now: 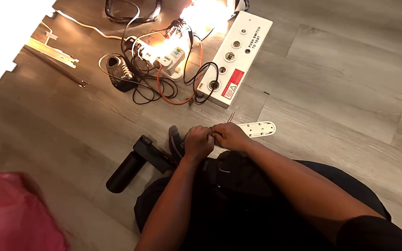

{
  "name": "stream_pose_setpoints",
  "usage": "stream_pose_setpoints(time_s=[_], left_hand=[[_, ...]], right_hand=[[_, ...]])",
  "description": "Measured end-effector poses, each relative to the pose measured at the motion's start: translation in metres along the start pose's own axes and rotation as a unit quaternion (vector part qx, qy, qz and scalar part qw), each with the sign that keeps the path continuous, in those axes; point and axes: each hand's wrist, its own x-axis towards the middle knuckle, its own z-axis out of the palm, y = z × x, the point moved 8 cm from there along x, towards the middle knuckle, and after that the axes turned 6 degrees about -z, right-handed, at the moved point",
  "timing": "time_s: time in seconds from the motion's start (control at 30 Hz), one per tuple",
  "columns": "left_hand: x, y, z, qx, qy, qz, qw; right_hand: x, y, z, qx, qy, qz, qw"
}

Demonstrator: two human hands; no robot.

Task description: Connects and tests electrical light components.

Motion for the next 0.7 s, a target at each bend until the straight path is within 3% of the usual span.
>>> stream_pose_setpoints(time_s=[0.1, 0.33, 0.7], left_hand=[[-0.002, 0.002, 0.003, 0.018, -0.002, 0.008, 1.0], [-0.003, -0.001, 0.007, 0.039, -0.103, -0.037, 0.993], [-0.01, 0.003, 0.016, 0.07, -0.195, -0.092, 0.974]], right_hand=[[-0.002, -0.004, 0.001, 0.009, 0.003, -0.012, 1.0], [-0.001, -0.007, 0.009, 0.026, -0.019, -0.005, 0.999], [-0.002, -0.01, 0.017, 0.013, -0.049, 0.019, 0.999]])
